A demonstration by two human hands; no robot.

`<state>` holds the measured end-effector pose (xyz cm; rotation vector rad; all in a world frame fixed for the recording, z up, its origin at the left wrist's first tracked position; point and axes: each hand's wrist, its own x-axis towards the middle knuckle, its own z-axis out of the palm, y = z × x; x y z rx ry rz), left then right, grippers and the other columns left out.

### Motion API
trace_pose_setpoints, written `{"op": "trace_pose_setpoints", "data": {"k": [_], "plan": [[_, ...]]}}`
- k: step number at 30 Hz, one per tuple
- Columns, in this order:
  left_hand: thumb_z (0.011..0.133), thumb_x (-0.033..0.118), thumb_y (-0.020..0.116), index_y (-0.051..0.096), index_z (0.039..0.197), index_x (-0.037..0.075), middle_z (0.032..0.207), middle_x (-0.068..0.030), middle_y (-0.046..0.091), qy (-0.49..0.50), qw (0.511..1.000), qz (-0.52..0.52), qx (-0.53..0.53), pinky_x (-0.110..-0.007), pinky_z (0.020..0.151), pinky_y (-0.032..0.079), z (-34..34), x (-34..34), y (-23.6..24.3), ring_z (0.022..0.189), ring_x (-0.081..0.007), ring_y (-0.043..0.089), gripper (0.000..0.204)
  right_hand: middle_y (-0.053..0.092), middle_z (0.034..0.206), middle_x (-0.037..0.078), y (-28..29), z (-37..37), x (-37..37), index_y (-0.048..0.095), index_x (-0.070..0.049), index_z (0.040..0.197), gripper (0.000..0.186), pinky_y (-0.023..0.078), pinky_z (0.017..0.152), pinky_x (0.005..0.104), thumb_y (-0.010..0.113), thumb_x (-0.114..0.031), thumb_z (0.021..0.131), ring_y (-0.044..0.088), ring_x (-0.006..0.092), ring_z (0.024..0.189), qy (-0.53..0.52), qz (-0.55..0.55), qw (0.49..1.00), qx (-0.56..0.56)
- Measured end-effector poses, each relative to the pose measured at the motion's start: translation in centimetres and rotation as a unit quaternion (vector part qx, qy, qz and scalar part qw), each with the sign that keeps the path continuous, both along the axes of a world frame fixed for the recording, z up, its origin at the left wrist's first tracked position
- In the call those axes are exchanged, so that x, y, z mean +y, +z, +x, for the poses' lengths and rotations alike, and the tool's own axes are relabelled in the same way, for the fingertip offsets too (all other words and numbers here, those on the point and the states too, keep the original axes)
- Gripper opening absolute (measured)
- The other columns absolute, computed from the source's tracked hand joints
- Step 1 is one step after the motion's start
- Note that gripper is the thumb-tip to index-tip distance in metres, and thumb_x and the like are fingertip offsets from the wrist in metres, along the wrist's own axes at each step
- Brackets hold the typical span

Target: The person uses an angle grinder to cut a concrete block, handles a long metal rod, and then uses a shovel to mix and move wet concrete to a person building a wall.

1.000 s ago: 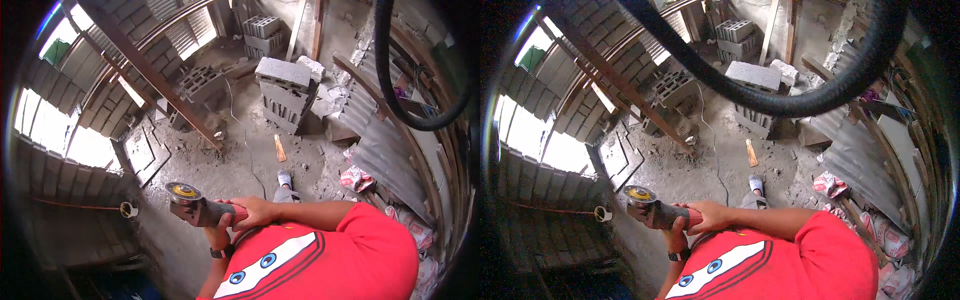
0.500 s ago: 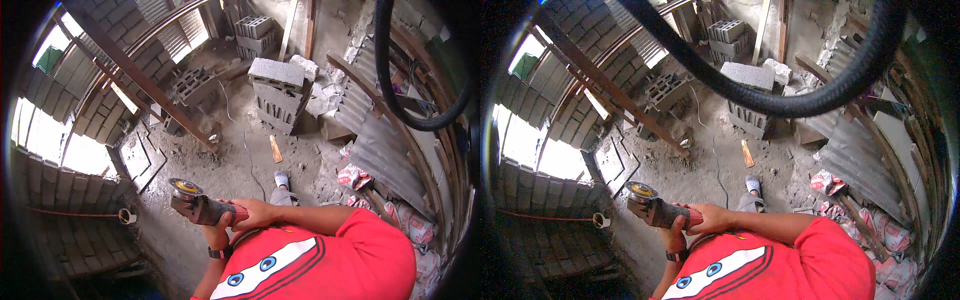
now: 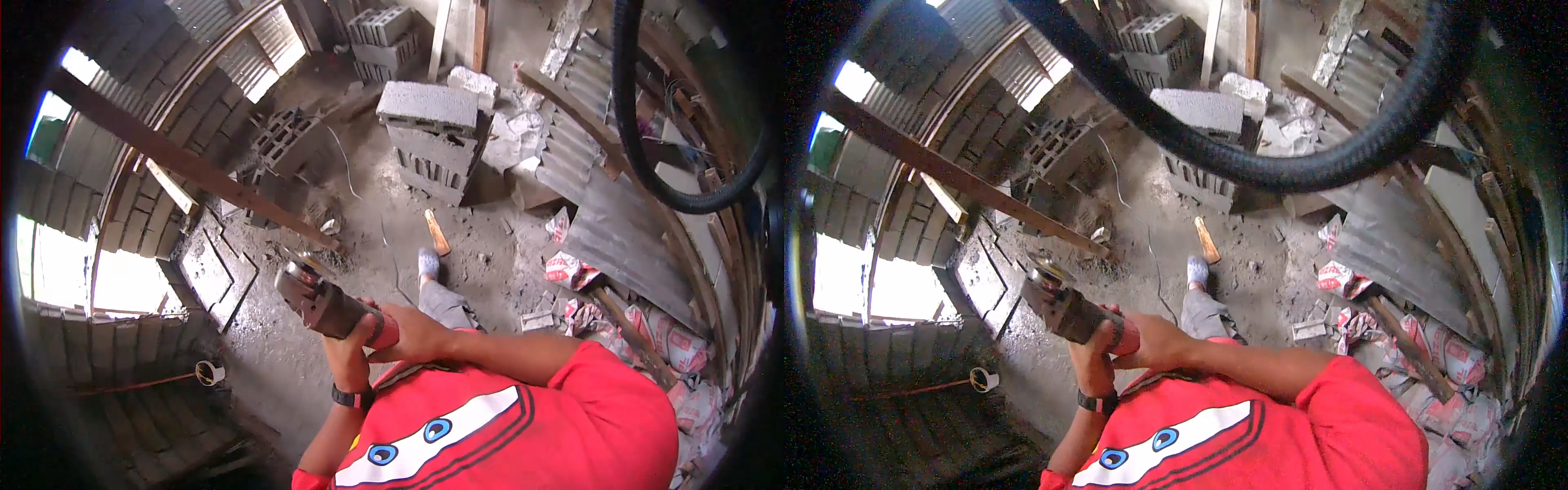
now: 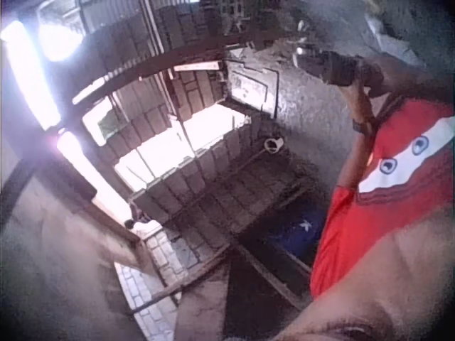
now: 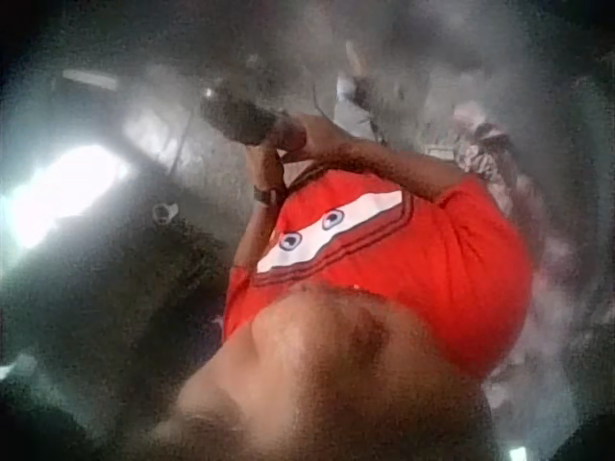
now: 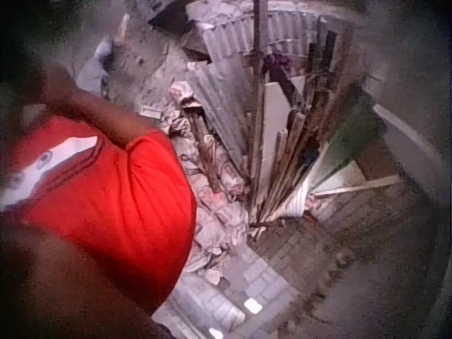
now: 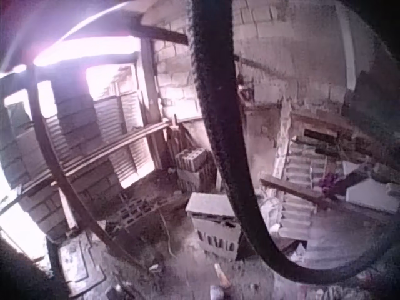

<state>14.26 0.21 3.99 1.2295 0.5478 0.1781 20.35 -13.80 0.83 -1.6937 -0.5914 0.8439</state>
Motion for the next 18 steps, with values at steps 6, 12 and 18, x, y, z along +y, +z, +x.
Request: {"op": "trace_pose_setpoints", "data": {"k": [6,12,18], "plan": [[0.074,0.018,0.076,0.049,0.119,-0.001,0.106,-0.0137,0.062,-0.033,0.999,-0.023,-0.014,-0.042,0.093,0.049,10.6,2.5,-2.2,0.105,-0.0304,0.062,0.055,0.064,0.109,0.015,-1.8,8.4,3.2,0.053,-0.004,0.12,0.067,0.049,0.088,0.0371,0.084,-0.032,0.067,0.063,0.0258,0.101,-0.097,0.099,0.989,0.043],[0.075,0.01,0.073,0.052,0.114,-0.001,0.098,-0.0129,0.064,-0.043,0.997,-0.051,0.042,-0.04,0.087,0.051,21.6,5.8,-4.5,0.096,-0.0285,0.065,0.046,0.062,0.116,0.015,-4.6,20.9,2.8,0.053,-0.005,0.127,0.078,0.051,0.086,0.0383,0.084,-0.043,0.066,0.063,0.0253,0.101,0.051,0.002,0.989,0.14],[0.075,0.006,0.071,0.054,0.104,0.0,0.091,-0.0118,0.063,-0.043,0.996,-0.023,0.075,-0.039,0.074,0.054,29.7,11.1,-7.1,0.08,-0.0253,0.065,0.034,0.062,0.117,0.014,-7.2,29.8,-1.4,0.053,-0.004,0.13,0.079,0.051,0.086,0.0355,0.081,-0.049,0.071,0.063,0.0238,0.1,-0.041,-0.058,0.995,0.075]]}}
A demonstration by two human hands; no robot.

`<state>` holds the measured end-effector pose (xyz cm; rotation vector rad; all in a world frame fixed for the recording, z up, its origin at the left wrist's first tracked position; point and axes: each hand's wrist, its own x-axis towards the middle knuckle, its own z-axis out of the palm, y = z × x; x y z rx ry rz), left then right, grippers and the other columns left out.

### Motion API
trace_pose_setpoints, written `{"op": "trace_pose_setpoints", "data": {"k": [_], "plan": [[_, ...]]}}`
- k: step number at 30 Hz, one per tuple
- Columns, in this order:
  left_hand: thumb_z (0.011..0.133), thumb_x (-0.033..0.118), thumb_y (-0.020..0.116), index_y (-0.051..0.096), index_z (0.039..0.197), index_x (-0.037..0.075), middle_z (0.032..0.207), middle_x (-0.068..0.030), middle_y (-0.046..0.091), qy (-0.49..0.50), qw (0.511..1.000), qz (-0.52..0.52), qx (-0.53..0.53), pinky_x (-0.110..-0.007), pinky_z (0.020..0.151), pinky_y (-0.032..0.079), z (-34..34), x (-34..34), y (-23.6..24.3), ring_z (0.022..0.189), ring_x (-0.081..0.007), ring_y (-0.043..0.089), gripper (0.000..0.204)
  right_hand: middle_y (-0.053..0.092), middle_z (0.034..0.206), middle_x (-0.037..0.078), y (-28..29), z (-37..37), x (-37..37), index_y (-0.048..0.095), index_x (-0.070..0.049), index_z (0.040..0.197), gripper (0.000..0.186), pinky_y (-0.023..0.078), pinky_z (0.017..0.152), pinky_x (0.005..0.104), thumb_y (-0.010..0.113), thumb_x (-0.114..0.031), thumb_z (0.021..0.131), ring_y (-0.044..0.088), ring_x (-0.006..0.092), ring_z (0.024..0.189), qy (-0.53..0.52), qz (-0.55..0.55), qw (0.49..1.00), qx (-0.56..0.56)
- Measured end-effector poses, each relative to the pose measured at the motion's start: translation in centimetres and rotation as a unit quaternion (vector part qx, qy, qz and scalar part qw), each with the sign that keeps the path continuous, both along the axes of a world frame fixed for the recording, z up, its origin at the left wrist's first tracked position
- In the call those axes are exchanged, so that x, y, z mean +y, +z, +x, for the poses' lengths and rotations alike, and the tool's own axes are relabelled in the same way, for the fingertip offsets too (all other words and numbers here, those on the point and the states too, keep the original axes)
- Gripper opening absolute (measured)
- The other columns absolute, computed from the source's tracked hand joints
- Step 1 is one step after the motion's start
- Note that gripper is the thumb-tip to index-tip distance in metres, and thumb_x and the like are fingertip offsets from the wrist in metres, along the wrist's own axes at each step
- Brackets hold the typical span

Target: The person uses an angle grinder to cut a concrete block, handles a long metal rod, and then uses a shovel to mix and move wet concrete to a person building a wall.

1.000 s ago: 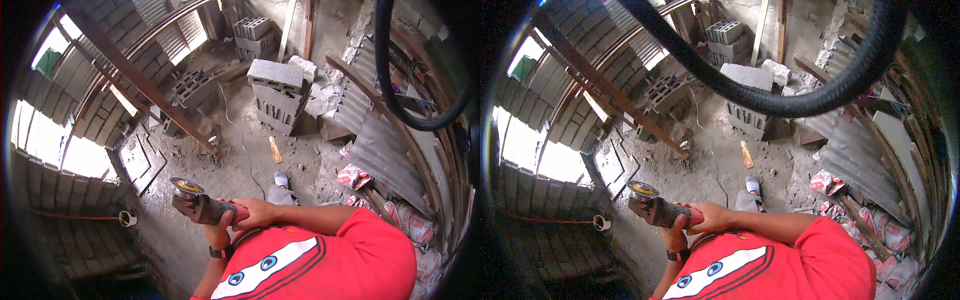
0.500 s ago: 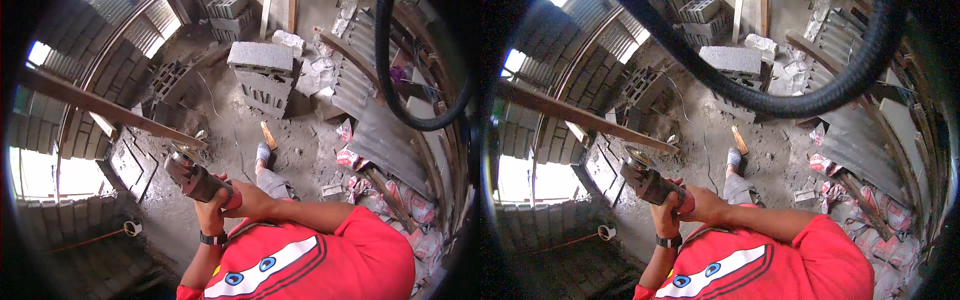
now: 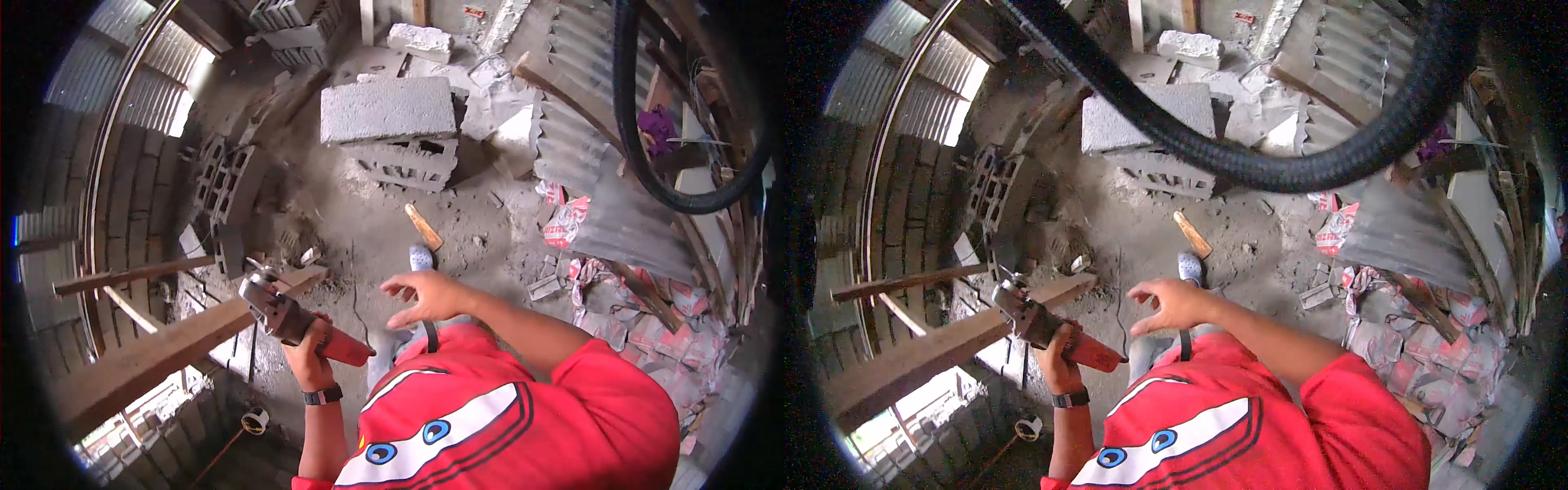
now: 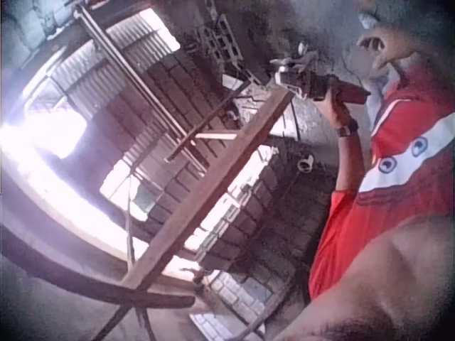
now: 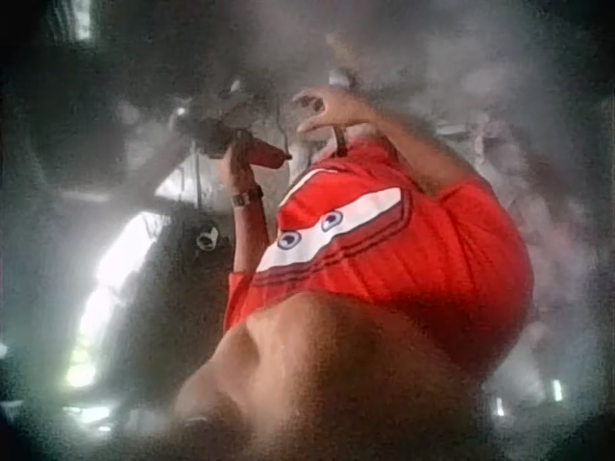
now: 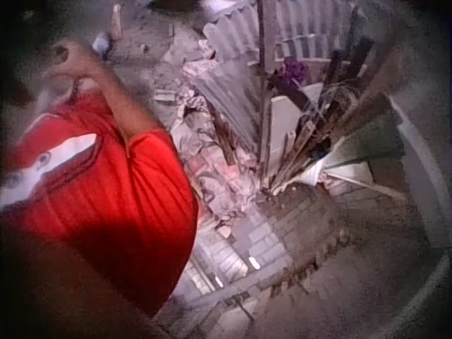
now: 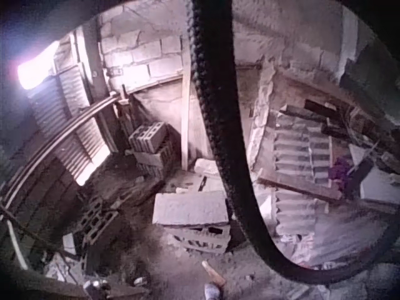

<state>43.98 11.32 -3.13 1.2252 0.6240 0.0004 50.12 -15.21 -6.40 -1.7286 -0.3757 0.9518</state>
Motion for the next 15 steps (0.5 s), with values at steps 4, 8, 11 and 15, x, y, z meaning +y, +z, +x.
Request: {"op": "trace_pose_setpoints", "data": {"k": [4,8,11,15], "plan": [[0.071,0.005,0.07,0.055,0.1,0.0,0.087,-0.0105,0.063,0.003,1.0,0.017,0.012,-0.035,0.071,0.053,4.9,1.9,0.5,0.076,-0.0217,0.064,0.033,0.064,0.116,0.015,-0.7,2.9,-1.6,0.056,-0.003,0.126,0.072,0.051,0.084,0.035,0.078,-0.048,0.075,0.065,0.0229,0.096,-0.115,-0.027,0.993,0.007],[0.07,0.005,0.072,0.055,0.101,-0.001,0.087,-0.0093,0.063,-0.03,0.999,0.014,0.013,-0.034,0.069,0.053,9.4,4.5,-0.8,0.075,-0.0203,0.063,0.035,0.065,0.115,0.015,0.2,4.4,0.0,0.057,-0.002,0.124,0.066,0.052,0.082,0.034,0.077,-0.043,0.077,0.065,0.0209,0.092,-0.175,-0.027,0.984,0.025],[0.07,0.006,0.074,0.057,0.103,0.001,0.088,-0.0057,0.062,-0.075,0.996,0.048,-0.008,-0.032,0.068,0.052,13.6,6.4,-2.8,0.075,-0.0167,0.061,0.037,0.066,0.113,0.014,0.6,4.7,2.7,0.057,-0.002,0.123,0.064,0.053,0.081,0.034,0.078,-0.041,0.077,0.065,0.0207,0.09,-0.195,-0.034,0.98,0.008],[0.069,0.007,0.076,0.058,0.104,0.002,0.089,-0.0039,0.062,-0.11,0.993,0.041,-0.032,-0.031,0.067,0.05,19.6,8.5,-5.7,0.075,-0.0155,0.06,0.04,0.065,0.114,0.015,2.3,4.9,5.6,0.057,-0.003,0.124,0.06,0.052,0.083,0.0349,0.078,-0.034,0.078,0.065,0.0213,0.092,-0.24,-0.021,0.97,0.008]]}}
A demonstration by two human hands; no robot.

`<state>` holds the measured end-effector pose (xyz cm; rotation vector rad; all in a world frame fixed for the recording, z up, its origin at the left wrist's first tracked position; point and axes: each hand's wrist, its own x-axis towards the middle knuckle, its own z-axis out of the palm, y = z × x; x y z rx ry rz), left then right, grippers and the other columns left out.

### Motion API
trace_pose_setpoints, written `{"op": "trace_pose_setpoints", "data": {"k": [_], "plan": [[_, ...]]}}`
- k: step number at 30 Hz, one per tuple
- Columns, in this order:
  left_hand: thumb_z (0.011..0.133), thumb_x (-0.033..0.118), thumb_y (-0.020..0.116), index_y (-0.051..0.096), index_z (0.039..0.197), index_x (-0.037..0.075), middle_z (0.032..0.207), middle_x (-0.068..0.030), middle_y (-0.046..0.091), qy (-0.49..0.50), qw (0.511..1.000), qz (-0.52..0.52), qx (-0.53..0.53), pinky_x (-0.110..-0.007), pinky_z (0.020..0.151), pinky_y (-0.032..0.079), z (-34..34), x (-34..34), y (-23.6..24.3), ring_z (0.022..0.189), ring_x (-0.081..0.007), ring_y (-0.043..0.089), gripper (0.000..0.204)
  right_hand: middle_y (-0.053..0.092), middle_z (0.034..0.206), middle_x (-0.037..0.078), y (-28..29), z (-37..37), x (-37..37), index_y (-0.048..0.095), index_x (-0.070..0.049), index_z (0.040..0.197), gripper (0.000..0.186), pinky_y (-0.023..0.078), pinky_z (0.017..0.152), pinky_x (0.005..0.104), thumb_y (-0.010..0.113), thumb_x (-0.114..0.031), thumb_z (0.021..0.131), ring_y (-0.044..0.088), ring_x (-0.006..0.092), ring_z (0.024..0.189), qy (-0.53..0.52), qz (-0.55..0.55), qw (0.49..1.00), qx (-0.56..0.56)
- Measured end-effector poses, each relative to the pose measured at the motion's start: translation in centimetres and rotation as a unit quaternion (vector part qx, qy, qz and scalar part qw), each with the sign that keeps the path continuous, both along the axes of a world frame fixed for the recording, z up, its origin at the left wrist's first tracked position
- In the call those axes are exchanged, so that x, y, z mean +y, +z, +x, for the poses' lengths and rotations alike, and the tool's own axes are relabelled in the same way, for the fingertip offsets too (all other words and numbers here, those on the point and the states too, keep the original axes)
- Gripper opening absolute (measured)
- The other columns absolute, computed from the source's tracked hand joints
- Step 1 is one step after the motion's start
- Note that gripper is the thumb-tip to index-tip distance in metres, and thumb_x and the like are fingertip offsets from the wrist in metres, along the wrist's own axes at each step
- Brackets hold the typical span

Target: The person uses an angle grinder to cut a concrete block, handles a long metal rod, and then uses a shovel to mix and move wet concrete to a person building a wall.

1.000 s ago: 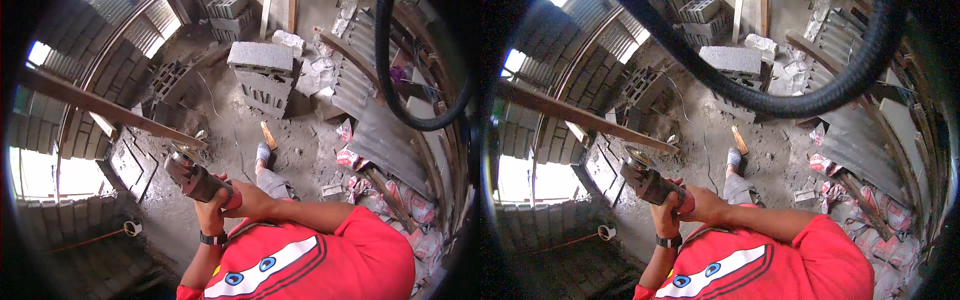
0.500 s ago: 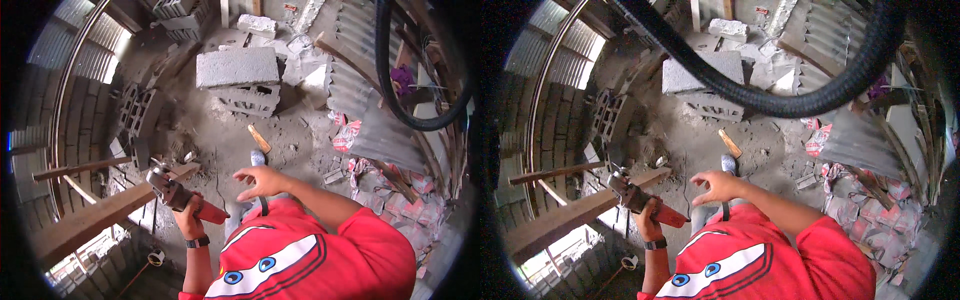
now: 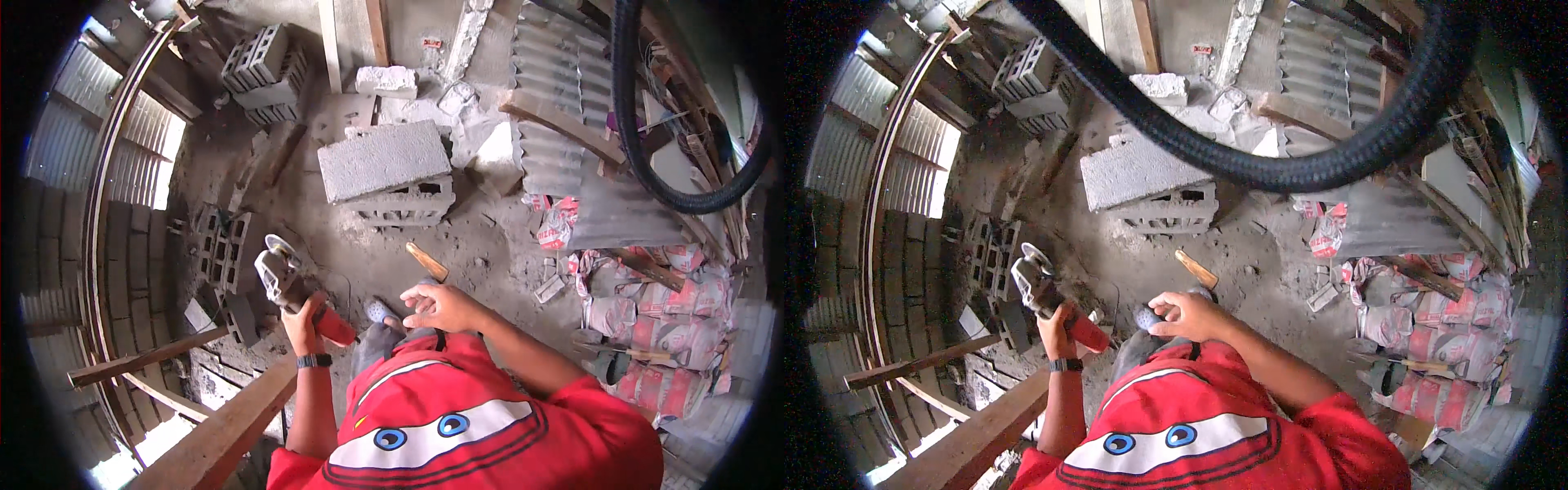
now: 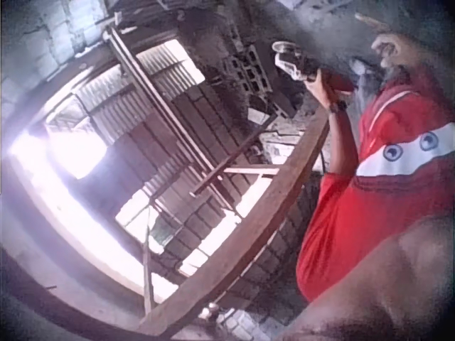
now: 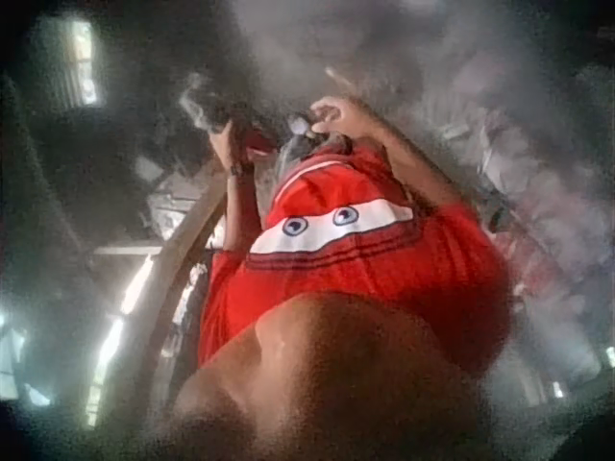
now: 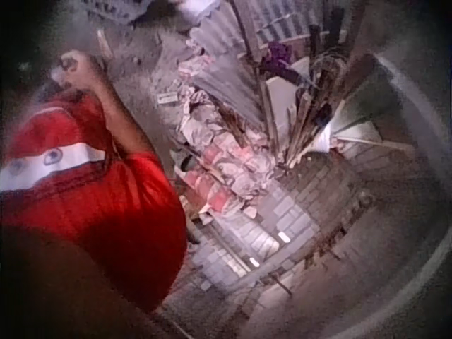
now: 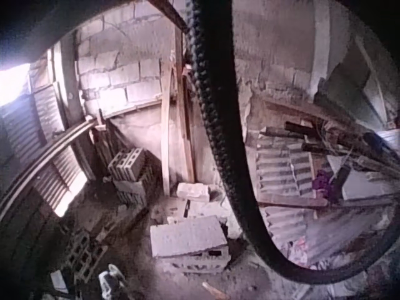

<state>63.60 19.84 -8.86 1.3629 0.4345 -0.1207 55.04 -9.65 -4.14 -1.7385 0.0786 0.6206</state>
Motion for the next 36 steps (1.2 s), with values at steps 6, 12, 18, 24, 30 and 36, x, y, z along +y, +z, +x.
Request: {"op": "trace_pose_setpoints", "data": {"k": [6,12,18,24,30,36], "plan": [[0.07,0.009,0.075,0.059,0.103,0.002,0.088,-0.0041,0.062,-0.026,0.999,0.028,-0.007,-0.032,0.067,0.051,6.7,-0.6,0.3,0.072,-0.0161,0.061,0.038,0.063,0.113,0.012,-5.7,2.0,-1.4,0.056,0.001,0.124,0.048,0.049,0.09,0.0319,0.074,-0.02,0.085,0.062,0.0175,0.103,-0.211,0.166,0.963,0.022],[0.076,0.007,0.07,0.057,0.11,0.004,0.093,-0.0041,0.062,-0.056,0.998,0.002,0.016,-0.032,0.065,0.052,10.5,0.8,-0.6,0.076,-0.0165,0.062,0.037,0.056,0.128,0.015,-9.8,11.5,-5.7,0.047,0.002,0.132,0.065,0.041,0.101,0.0402,0.063,-0.044,0.088,0.053,0.0259,0.119,-0.412,0.241,0.873,0.1],[0.076,0.006,0.07,0.056,0.11,0.003,0.092,-0.0065,0.063,-0.017,0.998,0.052,0.031,-0.033,0.065,0.053,13.4,2.0,0.1,0.073,-0.019,0.062,0.037,0.051,0.135,0.022,-21.3,21.7,-6.4,0.042,0.008,0.135,0.095,0.039,0.104,0.0433,0.067,-0.063,0.077,0.05,0.0313,0.124,-0.516,0.275,0.783,0.213],[0.077,0.005,0.069,0.056,0.103,0.001,0.084,-0.0076,0.062,0.03,0.994,0.068,0.076,-0.035,0.063,0.055,16.5,1.7,1.9,0.072,-0.0213,0.064,0.029,0.041,0.138,0.027,-27.4,26.2,-4.6,0.019,0.011,0.143,0.119,0.036,0.108,0.0484,0.068,-0.071,0.071,0.042,0.0384,0.13,-0.565,0.342,0.713,0.235],[0.076,0.007,0.069,0.055,0.105,0.002,0.087,-0.0086,0.063,0.029,0.993,0.076,0.086,-0.035,0.064,0.055,19.8,0.1,2.7,0.072,-0.022,0.064,0.033,0.039,0.145,0.018,-30.1,29.4,-2.7,0.028,-0.006,0.148,0.099,0.029,0.111,0.0475,0.064,-0.066,0.079,0.038,0.0327,0.133,-0.696,0.429,0.536,0.209],[0.074,0.006,0.069,0.051,0.112,0.003,0.091,-0.0097,0.063,-0.035,0.99,0.078,0.109,-0.035,0.066,0.055,22.7,0.1,2.7,0.073,-0.022,0.064,0.043,0.028,0.154,0.01,-26.1,33.0,-3.5,0.02,-0.006,0.151,0.111,0.028,0.111,0.0457,0.055,-0.08,0.075,0.032,0.0275,0.138,-0.738,0.262,0.548,0.293]]}}
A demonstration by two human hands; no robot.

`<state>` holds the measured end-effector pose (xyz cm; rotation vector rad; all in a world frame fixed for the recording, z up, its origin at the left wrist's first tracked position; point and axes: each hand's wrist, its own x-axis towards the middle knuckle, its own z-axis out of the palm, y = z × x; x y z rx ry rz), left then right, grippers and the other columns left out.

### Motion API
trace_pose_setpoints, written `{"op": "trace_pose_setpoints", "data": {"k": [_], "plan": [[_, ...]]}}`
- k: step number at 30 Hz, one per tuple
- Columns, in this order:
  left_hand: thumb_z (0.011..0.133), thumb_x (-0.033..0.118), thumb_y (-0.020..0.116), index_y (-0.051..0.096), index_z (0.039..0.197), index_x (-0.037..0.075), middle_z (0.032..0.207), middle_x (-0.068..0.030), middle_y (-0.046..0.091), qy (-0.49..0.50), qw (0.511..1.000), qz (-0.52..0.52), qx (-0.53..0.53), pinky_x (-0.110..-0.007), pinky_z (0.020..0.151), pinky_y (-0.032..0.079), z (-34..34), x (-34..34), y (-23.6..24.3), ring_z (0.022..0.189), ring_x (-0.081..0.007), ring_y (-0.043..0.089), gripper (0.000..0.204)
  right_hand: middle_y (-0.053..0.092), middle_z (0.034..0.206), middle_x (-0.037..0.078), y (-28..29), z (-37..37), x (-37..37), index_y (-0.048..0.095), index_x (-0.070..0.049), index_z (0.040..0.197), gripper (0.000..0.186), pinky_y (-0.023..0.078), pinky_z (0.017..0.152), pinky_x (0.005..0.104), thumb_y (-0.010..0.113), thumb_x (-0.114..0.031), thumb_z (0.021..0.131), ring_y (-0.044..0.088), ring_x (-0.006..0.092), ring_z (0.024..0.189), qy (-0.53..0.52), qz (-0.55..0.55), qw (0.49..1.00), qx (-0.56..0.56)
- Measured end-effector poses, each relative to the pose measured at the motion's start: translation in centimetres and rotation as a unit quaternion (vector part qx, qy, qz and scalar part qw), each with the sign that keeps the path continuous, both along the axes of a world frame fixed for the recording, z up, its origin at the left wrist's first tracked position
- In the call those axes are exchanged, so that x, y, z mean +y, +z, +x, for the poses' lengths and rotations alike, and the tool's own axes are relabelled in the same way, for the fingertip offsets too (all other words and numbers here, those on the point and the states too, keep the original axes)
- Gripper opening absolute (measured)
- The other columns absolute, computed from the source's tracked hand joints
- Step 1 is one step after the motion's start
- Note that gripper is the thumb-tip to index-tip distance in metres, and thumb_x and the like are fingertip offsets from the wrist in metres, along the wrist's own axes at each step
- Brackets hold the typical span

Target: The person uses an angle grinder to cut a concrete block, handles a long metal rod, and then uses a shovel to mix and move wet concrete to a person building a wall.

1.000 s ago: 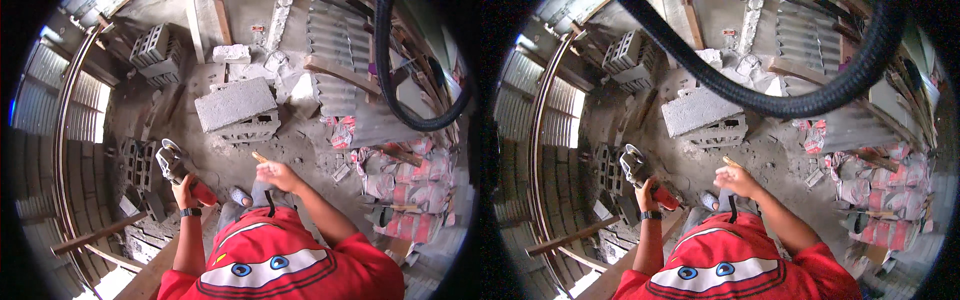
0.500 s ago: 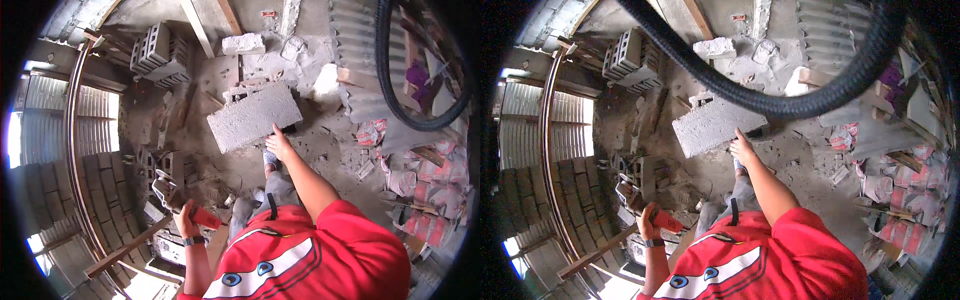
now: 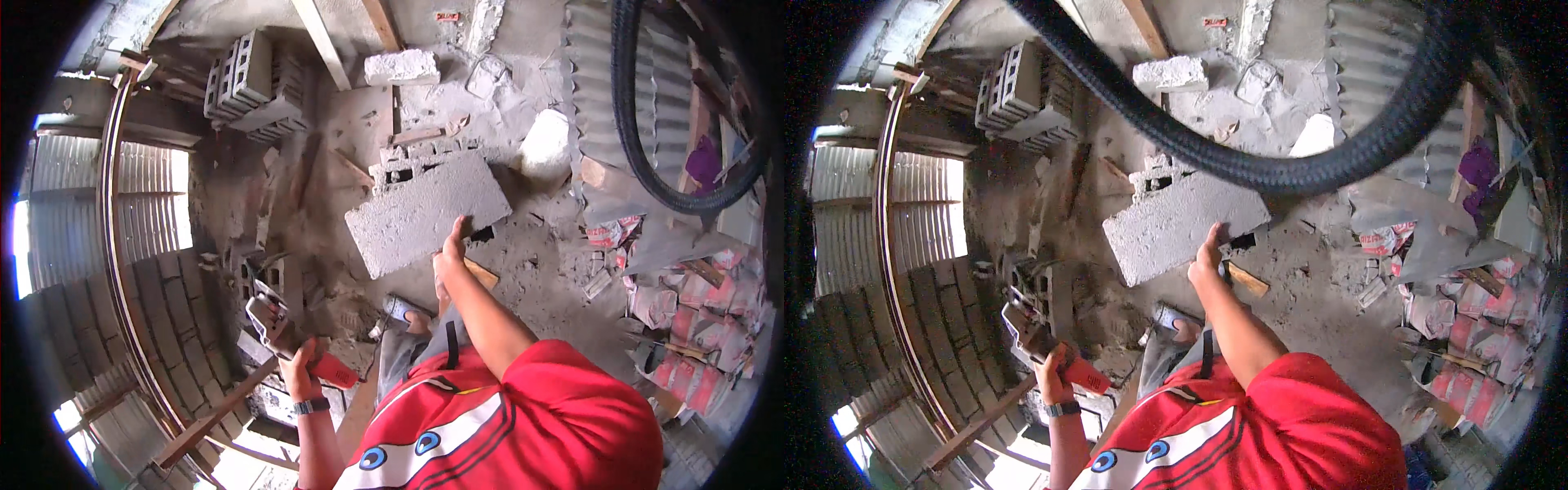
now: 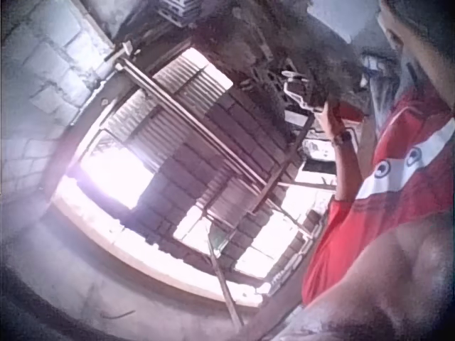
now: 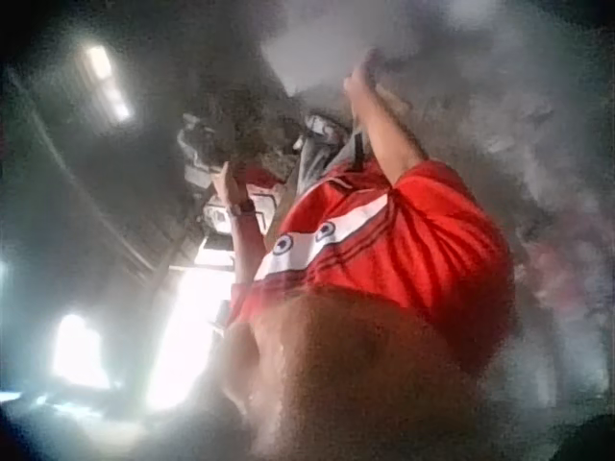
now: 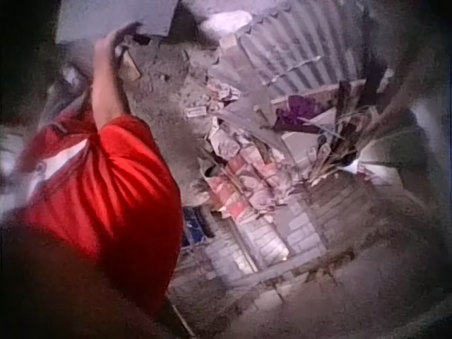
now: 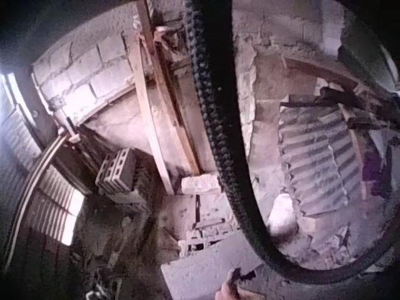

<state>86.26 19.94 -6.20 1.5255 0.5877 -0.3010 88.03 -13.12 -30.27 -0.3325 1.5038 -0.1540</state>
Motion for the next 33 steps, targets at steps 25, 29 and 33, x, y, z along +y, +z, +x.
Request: {"op": "trace_pose_setpoints", "data": {"k": [25,29,33], "plan": [[0.068,0.01,0.075,0.062,0.104,0.002,0.091,-0.0043,0.065,0.005,0.998,0.016,0.061,-0.032,0.071,0.052,-1.7,-2.7,1.1,0.076,-0.0151,0.062,0.039,0.016,0.159,0.006,1.9,-0.6,-6.2,0.011,-0.016,0.154,0.086,0.015,0.116,0.0516,0.041,-0.066,0.091,0.02,0.0286,0.144,0.161,-0.147,0.971,-0.098],[0.064,0.016,0.079,0.063,0.101,0.003,0.09,-0.0018,0.064,-0.006,1.0,-0.015,-0.022,-0.03,0.069,0.05,-3.6,-3.5,2.2,0.075,-0.011,0.059,0.042,0.031,0.152,0.012,-2.3,-7.2,-10.1,0.028,-0.01,0.149,0.089,0.029,0.109,0.0477,0.05,-0.068,0.085,0.036,0.0293,0.136,0.241,-0.08,0.965,-0.06],[0.066,0.016,0.083,0.062,0.102,0.004,0.092,-0.0007,0.063,0.052,0.995,-0.043,-0.071,-0.028,0.074,0.049,-8.3,-4.0,2.7,0.081,-0.0099,0.058,0.044,0.046,0.14,0.013,6.6,-10.1,-4.6,0.036,-0.004,0.145,0.081,0.036,0.103,0.0393,0.057,-0.057,0.087,0.049,0.0291,0.123,0.431,-0.283,0.857,-0.007]]}}
